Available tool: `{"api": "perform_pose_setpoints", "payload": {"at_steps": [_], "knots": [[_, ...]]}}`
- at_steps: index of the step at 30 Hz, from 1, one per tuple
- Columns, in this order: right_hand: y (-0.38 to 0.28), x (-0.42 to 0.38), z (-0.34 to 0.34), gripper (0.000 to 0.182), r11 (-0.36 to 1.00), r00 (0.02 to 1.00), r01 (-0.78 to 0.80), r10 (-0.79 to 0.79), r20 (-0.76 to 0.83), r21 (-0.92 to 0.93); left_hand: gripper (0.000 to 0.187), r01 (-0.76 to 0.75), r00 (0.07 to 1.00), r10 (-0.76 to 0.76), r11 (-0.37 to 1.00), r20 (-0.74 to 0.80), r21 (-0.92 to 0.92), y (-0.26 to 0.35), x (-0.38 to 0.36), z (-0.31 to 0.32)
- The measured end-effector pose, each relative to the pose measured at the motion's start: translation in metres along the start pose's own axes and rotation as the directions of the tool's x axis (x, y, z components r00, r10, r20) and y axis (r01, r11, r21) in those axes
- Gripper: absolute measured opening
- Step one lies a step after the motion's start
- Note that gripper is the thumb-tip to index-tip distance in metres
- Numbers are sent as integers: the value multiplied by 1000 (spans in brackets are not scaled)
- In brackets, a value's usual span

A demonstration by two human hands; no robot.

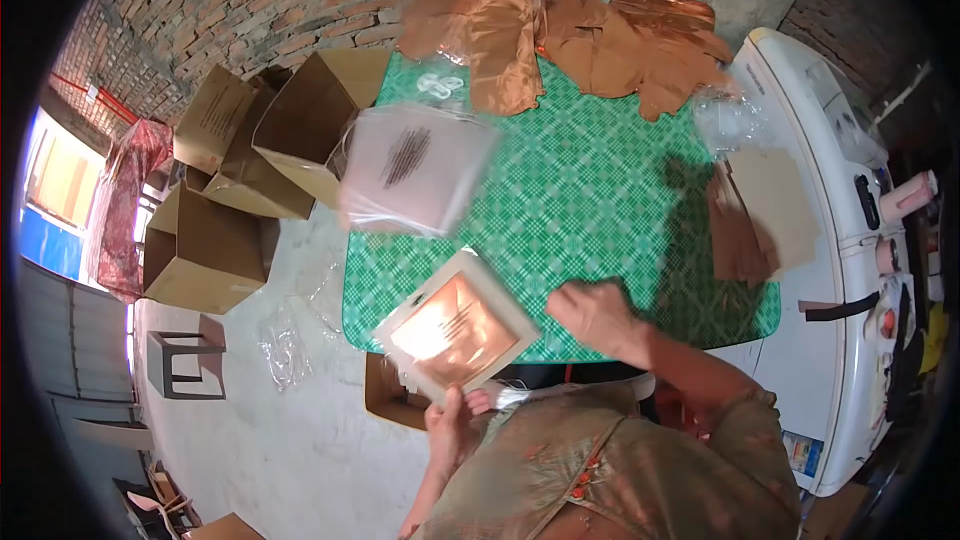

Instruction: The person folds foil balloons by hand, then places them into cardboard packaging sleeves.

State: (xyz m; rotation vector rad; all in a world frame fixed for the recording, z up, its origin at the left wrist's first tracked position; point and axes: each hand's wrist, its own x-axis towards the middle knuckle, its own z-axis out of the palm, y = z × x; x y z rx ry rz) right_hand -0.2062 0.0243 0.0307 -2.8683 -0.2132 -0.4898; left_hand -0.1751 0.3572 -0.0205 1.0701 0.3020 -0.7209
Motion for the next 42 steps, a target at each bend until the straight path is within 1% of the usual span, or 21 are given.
{"api": "perform_pose_setpoints", "payload": {"at_steps": [2,3,5,7,9,10,12,15,19,22,24,25,26,29,31,33,36,38,39,40,42], "knots": [[47,11,9,14,985,997,-75,73,-18,-154,33,-46,990,49,999,-133,28,7,-1,-29],[76,20,15,14,958,991,-133,129,-33,-253,30,-110,987,105,993,-120,-34,3,3,-58],[133,51,7,15,894,971,-237,210,-111,-380,28,-139,954,118,989,-276,-58,-7,7,-116],[189,82,7,21,860,932,-348,276,-233,-372,27,-178,919,153,983,-363,-38,-18,9,-157],[227,114,-1,37,851,896,-420,334,-292,-315,27,-149,905,140,989,-402,9,-28,17,-189],[242,127,-4,43,851,899,-407,310,-310,-332,26,-127,900,136,991,-415,49,-32,23,-199],[269,147,-9,53,846,903,-383,259,-341,-370,26,-87,896,122,991,-427,101,-38,36,-209],[289,176,-5,59,823,887,-449,363,-285,-347,28,-58,908,117,986,-402,156,-44,62,-215],[303,195,14,40,799,887,-462,406,-220,-385,35,-23,922,90,984,-378,179,-51,92,-232],[313,198,29,23,775,912,-411,359,-201,-479,49,169,962,-137,978,-235,123,-61,99,-279],[319,197,37,13,757,938,-347,282,-203,-553,53,323,886,-210,919,-413,225,-58,85,-271],[316,199,33,12,765,933,-359,296,-202,-535,56,402,834,-232,877,-501,264,-57,79,-270],[313,202,29,11,771,929,-371,311,-202,-517,54,393,796,-170,875,-581,282,-55,79,-270],[308,208,25,11,752,907,-421,364,-214,-506,49,277,792,-23,904,-610,326,-45,89,-309],[304,215,20,12,725,864,-502,445,-236,-471,44,111,805,184,887,-565,447,-19,102,-322],[297,221,9,14,680,783,-620,567,-256,-390,37,1,753,315,877,-577,480,26,125,-316],[315,223,4,22,700,706,-697,629,-326,-157,27,-185,720,536,761,-441,622,118,164,-285],[325,214,1,26,743,684,-669,626,-374,21,23,-340,685,684,604,-250,721,185,190,-243],[331,210,0,29,758,670,-644,626,-399,108,21,-410,629,739,579,-241,705,214,199,-194],[340,208,-2,30,715,630,-663,692,-352,220,22,-477,598,797,439,-85,761,241,211,-168],[355,205,-5,33,593,552,-684,802,-231,425,21,-619,502,851,226,158,752,281,216,-66]]}}
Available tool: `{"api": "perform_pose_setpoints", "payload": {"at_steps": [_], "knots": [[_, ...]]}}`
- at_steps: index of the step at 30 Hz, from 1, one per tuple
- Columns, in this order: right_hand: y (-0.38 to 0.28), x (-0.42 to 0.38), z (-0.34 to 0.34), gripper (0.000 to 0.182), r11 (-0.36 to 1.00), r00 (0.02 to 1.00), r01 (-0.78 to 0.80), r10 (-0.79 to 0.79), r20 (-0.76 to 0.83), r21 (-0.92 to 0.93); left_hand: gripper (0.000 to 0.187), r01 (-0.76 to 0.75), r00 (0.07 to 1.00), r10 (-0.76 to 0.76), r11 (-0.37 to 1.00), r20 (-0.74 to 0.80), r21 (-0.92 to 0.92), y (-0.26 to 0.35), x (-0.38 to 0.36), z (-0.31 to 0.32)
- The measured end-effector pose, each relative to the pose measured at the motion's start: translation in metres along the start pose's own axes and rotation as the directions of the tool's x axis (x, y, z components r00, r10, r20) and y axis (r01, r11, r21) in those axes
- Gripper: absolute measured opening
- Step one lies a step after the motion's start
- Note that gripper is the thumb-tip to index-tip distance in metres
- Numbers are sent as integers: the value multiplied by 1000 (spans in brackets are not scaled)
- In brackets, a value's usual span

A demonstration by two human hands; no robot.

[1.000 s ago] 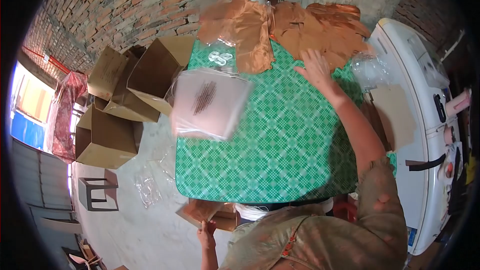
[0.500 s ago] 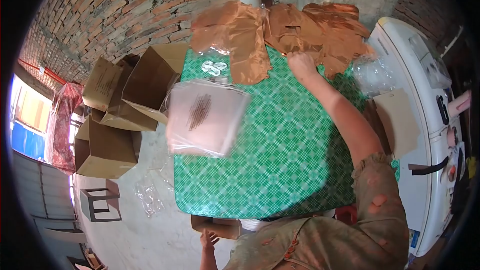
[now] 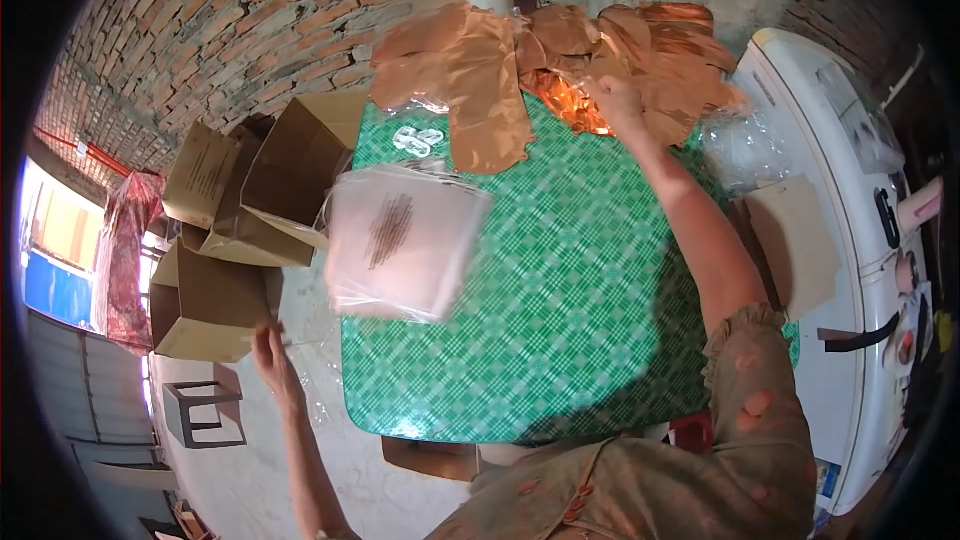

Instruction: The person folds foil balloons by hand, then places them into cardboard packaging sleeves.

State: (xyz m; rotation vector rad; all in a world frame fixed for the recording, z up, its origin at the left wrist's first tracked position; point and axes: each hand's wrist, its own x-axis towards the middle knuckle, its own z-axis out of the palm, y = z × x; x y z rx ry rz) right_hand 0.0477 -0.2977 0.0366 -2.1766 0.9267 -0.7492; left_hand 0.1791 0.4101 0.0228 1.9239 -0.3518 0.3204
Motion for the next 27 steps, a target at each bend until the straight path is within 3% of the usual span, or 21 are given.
{"api": "perform_pose_setpoints", "payload": {"at_steps": [3,4,5,8,9,11,13,15,16,19,21,23,24,27], "knots": [[5,9,-5,31,999,999,-32,32,7,-5,25,-132,966,155,984,207,-117,73,50,81],[11,15,-1,30,999,999,28,-27,-21,36,29,-225,921,222,974,321,-28,115,58,112],[22,21,7,29,993,995,90,-87,-53,74,33,-382,846,349,924,403,0,151,59,146],[23,30,0,24,981,982,178,-173,-69,74,39,-574,607,527,808,595,-130,208,58,247],[16,31,-8,23,980,980,192,-188,-60,56,45,-627,512,598,751,617,-208,214,61,284],[-5,26,-31,21,944,943,328,-329,-58,-30,53,-589,478,645,739,597,-327,233,55,347],[-33,13,-54,20,899,910,412,-415,7,-149,62,-532,527,675,736,517,-419,246,50,404],[-65,-9,-71,20,840,890,456,-439,126,-295,65,-600,533,709,702,462,-384,255,49,441],[-75,-23,-75,20,779,861,498,-494,116,-380,67,-634,533,727,682,433,-365,256,50,453],[-90,-72,-82,14,702,781,619,-597,184,-352,70,-679,466,719,664,515,-312,244,54,476],[-88,-107,-80,10,627,704,707,-670,235,-329,58,-738,434,737,621,518,-264,237,48,472],[-87,-146,-81,10,558,639,766,-717,278,-319,52,-759,406,728,605,553,-240,232,40,456],[-87,-167,-82,12,528,614,786,-730,300,-322,49,-829,368,775,524,514,-196,230,35,443],[-92,-231,-95,15,537,580,814,-757,300,-220,53,-869,280,783,452,556,-199,231,16,389]]}}
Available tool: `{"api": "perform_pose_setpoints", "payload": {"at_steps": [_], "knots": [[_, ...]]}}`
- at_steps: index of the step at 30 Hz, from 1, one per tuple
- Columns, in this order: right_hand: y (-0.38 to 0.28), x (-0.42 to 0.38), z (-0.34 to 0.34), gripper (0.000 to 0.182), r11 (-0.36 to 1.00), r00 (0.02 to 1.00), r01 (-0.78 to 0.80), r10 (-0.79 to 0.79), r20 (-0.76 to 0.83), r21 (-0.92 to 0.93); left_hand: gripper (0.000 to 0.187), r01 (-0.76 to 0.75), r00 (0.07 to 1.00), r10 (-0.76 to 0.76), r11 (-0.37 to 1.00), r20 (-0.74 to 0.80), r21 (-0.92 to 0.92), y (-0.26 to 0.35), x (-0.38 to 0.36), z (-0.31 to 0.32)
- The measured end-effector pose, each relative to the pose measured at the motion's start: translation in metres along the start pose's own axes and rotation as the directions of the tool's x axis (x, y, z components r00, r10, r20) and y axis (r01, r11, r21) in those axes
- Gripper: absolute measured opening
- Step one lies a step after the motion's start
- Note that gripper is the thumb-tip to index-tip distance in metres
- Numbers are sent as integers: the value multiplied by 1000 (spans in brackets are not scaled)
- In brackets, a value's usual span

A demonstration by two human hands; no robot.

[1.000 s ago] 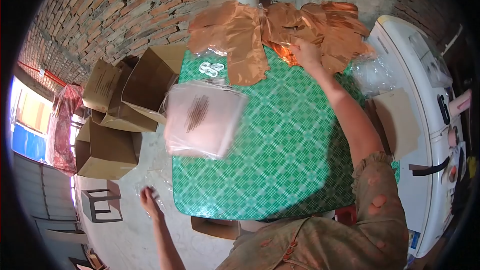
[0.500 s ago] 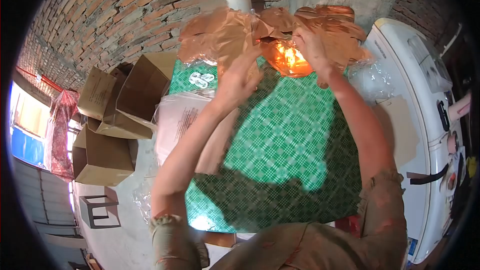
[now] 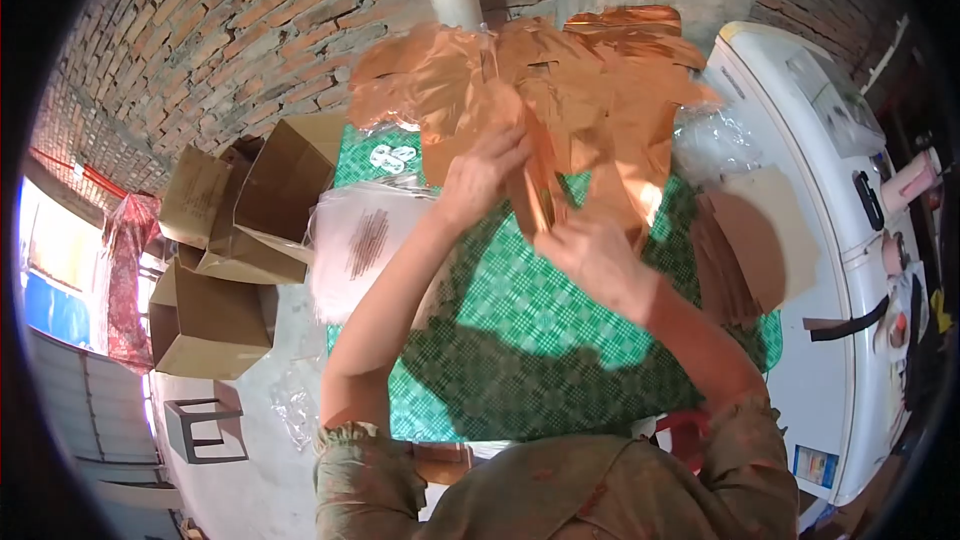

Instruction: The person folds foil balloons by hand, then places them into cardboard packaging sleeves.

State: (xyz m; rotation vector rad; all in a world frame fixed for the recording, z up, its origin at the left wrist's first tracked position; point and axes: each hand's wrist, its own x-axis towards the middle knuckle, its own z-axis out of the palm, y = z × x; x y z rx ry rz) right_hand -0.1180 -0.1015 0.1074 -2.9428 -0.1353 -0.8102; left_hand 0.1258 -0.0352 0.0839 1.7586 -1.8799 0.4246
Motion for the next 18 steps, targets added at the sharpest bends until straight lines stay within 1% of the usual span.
{"api": "perform_pose_setpoints", "payload": {"at_steps": [1,2,4,5,8,9,12,14,16,17,18], "knots": [[-16,-14,-6,16,999,998,-12,9,64,42,55,-23,999,22,1000,45,20,11,-13,-17],[-31,-27,-12,18,996,991,-26,15,130,83,55,-36,999,35,999,41,25,23,-24,-32],[-63,-52,-20,17,991,985,-60,41,167,115,55,-57,998,56,998,36,28,45,-51,-55],[-77,-63,-23,17,989,981,-77,52,185,130,48,-73,996,68,994,62,79,52,-68,-62],[-107,-95,-9,20,946,981,-101,43,189,307,50,-29,995,17,993,96,117,82,-112,-81],[-118,-99,-12,25,943,973,-144,80,217,298,52,-6,995,-5,994,97,111,92,-126,-86],[-136,-118,-8,25,897,932,-253,126,340,363,53,42,993,-56,990,103,132,106,-166,-85],[-144,-128,-7,25,818,950,-266,133,283,509,51,97,983,-117,985,143,142,112,-184,-86],[-147,-133,-17,22,816,908,-370,218,356,444,50,123,971,-152,980,186,156,116,-196,-89],[-145,-132,-24,25,797,895,-407,249,371,447,54,135,952,-165,982,257,132,111,-205,-89],[-141,-134,-25,23,722,890,-446,292,350,529,59,126,943,-174,976,282,179,114,-206,-95]]}}
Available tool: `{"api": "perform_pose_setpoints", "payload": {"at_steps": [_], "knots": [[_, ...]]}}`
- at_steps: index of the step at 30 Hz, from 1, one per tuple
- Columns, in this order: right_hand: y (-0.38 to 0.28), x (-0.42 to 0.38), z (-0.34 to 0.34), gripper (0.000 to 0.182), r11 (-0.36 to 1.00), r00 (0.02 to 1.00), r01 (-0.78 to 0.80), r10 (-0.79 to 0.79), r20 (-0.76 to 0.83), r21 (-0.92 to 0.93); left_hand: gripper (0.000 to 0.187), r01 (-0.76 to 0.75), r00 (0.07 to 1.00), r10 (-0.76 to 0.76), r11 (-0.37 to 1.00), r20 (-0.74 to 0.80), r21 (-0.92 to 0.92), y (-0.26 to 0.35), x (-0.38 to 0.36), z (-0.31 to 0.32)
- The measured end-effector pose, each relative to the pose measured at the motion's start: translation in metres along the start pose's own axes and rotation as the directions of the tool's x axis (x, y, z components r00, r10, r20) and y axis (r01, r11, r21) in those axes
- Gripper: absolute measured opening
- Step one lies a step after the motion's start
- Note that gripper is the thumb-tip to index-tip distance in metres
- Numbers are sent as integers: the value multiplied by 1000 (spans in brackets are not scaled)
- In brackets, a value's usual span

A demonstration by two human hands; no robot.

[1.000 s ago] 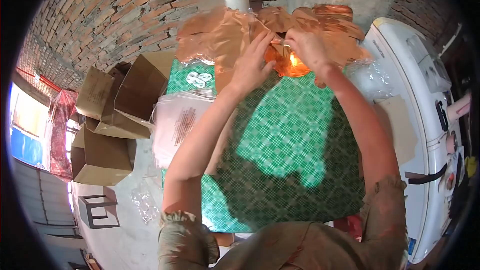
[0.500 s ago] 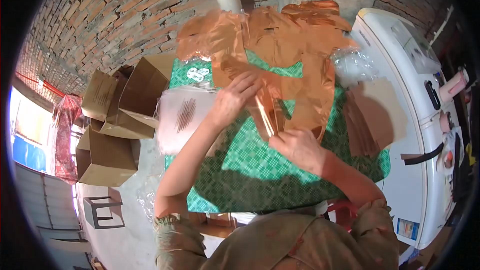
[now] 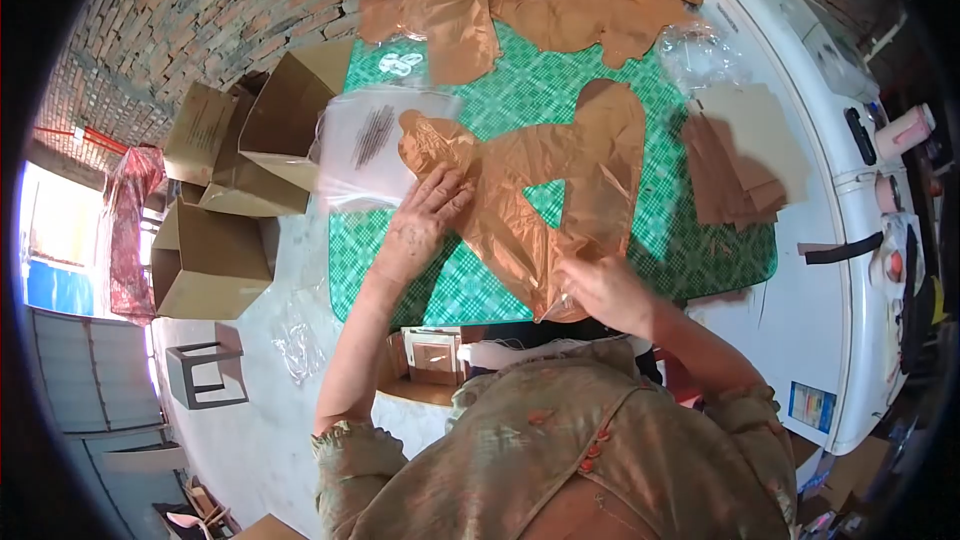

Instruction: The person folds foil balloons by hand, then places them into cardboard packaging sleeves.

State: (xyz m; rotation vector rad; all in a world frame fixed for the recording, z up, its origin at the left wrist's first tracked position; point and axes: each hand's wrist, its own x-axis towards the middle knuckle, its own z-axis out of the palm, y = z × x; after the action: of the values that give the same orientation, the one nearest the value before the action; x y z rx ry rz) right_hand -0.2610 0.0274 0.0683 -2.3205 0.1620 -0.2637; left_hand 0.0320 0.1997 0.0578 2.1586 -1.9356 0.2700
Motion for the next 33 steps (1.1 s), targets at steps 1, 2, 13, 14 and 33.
{"api": "perform_pose_setpoints", "payload": {"at_steps": [1,2,13,14,33], "knots": [[4,0,-3,22,993,999,-23,28,-42,113,63,2,1000,-3,999,26,49,4,-2,-11],[7,1,-6,22,974,995,-38,59,-86,223,68,0,999,-4,995,47,98,9,-2,-23],[-77,81,6,33,679,938,95,183,-294,728,33,390,893,-210,-79,397,-918,120,1,-36],[-79,86,11,33,636,950,64,197,-242,769,28,479,857,-146,-126,494,-869,111,-5,-38],[101,235,-53,69,894,922,-52,-128,-366,-444,41,756,497,-867,404,-49,515,-164,-304,-48]]}}
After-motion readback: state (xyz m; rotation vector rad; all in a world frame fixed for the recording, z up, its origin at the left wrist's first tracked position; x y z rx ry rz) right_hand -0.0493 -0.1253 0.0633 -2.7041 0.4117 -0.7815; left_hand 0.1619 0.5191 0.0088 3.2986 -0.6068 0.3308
